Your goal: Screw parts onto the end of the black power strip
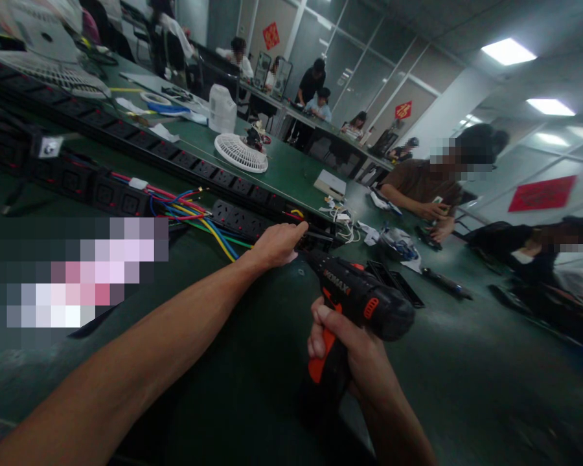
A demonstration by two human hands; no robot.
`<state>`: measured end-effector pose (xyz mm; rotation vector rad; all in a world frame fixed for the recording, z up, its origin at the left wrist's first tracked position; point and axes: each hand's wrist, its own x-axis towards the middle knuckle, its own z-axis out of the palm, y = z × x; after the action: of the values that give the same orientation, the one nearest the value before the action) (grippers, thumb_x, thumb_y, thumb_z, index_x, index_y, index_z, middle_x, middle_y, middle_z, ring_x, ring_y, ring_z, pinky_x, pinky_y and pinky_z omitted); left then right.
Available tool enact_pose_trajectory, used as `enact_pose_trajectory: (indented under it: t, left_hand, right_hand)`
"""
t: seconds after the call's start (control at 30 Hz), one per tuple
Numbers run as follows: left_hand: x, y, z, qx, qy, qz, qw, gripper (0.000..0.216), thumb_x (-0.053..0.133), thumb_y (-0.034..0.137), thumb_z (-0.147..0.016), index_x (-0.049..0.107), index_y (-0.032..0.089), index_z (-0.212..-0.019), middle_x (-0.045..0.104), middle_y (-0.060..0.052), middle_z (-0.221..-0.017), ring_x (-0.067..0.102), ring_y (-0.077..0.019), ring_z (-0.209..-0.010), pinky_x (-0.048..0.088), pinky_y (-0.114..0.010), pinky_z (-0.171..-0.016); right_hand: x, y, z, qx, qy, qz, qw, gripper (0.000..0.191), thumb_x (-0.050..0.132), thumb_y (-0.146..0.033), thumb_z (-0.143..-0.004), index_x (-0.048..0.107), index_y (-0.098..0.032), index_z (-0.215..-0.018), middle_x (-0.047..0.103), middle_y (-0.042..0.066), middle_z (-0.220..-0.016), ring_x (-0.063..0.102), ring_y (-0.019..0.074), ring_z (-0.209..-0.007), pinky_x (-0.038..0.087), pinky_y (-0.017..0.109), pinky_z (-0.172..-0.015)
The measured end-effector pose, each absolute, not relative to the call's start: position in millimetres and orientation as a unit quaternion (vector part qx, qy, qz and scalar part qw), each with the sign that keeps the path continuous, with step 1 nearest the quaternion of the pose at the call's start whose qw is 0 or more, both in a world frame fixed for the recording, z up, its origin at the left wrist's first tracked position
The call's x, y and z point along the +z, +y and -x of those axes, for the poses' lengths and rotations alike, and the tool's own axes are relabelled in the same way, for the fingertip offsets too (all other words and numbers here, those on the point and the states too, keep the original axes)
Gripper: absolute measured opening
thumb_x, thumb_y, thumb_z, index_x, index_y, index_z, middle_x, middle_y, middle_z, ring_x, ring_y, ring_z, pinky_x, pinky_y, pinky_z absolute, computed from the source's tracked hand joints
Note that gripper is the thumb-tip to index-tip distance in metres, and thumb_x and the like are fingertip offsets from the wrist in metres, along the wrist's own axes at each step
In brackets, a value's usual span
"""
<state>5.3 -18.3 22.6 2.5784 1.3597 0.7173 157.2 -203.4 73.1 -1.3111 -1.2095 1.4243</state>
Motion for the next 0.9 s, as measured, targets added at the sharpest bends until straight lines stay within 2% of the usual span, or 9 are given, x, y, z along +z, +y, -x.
enact_pose_trajectory:
  t: [0.13,0.9]
  left_hand:
    - [22.5,-18.2,-5.3,0.239,0.451,-0.857,0.071,0.038,0.062,0.02,-0.087,0.05,0.02,-0.123,0.072,-0.011,-0.118,0.069,-0.0273,-0.108,0.054,-0.036,-0.089]
    - [22.2,-18.1,-5.5,0.24,0.45,-0.857,0.075,0.036,0.061,0.021,-0.089,0.052,0.02,-0.124,0.072,-0.012,-0.117,0.069,-0.0274,-0.108,0.053,-0.037,-0.089]
  right_hand:
    - [74.6,-203.8,-155.5,0.574,-0.468,0.523,0.422,0.026,0.075,-0.042,-0.09,0.062,-0.02,-0.097,0.063,-0.003,-0.053,0.059,0.0155,-0.049,0.05,0.027,-0.051]
    - [75.7,-201.6,-155.0,0.561,-0.476,0.537,0.413,0.029,0.076,-0.045,-0.088,0.062,-0.02,-0.096,0.063,-0.002,-0.052,0.058,0.0157,-0.048,0.05,0.028,-0.05]
